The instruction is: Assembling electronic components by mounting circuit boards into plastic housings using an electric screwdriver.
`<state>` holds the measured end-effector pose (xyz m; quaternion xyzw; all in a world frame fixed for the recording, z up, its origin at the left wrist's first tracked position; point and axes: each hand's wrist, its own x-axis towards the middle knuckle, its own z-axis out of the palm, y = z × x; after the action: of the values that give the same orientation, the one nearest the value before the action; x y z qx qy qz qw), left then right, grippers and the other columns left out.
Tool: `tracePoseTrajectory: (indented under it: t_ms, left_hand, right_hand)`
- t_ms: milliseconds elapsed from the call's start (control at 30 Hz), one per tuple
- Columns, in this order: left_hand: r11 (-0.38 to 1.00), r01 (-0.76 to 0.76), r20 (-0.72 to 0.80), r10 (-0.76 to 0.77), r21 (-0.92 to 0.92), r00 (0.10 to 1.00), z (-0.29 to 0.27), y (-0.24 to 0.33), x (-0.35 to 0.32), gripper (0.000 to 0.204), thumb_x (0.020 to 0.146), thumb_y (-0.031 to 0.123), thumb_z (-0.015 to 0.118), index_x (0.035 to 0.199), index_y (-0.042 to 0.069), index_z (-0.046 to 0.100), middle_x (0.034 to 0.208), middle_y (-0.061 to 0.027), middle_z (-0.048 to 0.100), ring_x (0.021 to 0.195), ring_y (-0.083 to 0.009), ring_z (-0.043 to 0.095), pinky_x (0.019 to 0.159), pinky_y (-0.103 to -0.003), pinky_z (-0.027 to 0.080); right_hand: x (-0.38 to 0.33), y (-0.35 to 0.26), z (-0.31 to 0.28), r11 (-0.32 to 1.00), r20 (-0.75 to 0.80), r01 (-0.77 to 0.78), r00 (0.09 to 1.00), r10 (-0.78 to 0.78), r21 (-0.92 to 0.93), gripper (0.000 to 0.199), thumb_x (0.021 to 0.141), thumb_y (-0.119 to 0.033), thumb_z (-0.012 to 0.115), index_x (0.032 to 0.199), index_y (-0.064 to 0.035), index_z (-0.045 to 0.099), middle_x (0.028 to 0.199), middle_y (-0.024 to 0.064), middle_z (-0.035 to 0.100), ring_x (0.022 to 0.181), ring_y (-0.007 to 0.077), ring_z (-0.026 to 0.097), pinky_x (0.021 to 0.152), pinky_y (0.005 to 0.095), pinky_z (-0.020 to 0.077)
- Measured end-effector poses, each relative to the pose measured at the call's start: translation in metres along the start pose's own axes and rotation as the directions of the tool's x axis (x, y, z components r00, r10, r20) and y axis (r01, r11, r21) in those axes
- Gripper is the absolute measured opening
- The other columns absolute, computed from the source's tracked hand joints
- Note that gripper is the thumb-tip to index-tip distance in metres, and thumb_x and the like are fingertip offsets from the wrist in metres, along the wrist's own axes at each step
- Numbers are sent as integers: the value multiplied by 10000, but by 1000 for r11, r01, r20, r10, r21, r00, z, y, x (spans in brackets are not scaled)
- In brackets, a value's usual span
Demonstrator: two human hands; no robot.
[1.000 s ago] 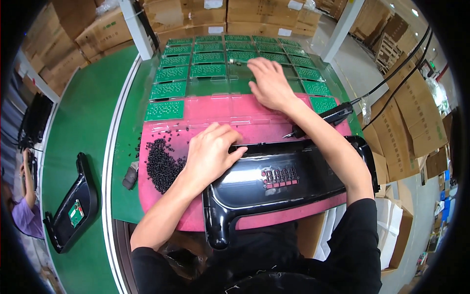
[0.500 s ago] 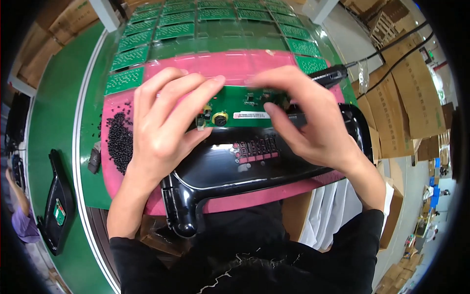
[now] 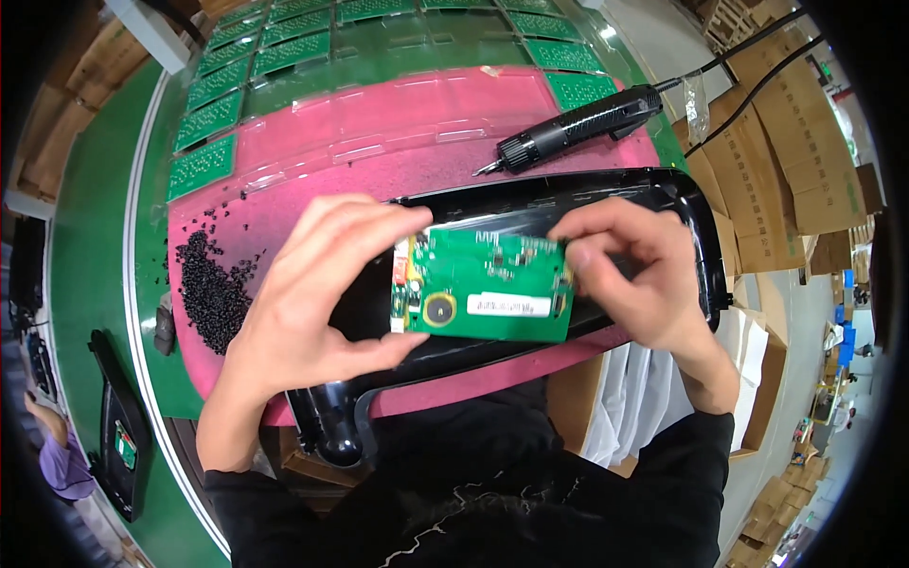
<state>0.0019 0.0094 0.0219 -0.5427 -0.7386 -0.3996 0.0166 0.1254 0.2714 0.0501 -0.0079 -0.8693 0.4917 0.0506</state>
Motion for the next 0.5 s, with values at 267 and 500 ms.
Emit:
tracePoseTrajectory:
  t_ms: [267, 500]
  left_hand:
    - [990, 115, 253, -91, -81, 963, 5, 3, -4, 659, 538, 181, 897, 1125, 6, 653, 1002, -109, 663, 920, -295, 602, 837, -393, 497]
    - [957, 286, 216, -290, 47, 932, 14, 4, -7, 666, 593, 191, 883, 1173, 20, 603, 1052, -136, 635, 949, -314, 597, 849, -391, 499]
  right_hand:
    - [-26, 20, 4, 998, 271, 62, 961, -62, 8, 719, 608, -197, 939, 1206, -13, 584, 933, 87, 634, 816, 182, 636, 772, 299, 533]
    - [-4, 44, 9, 995, 195, 93, 977, -86, -32, 621, 623, -131, 893, 1145, -23, 574, 995, 77, 625, 856, 203, 610, 801, 299, 499]
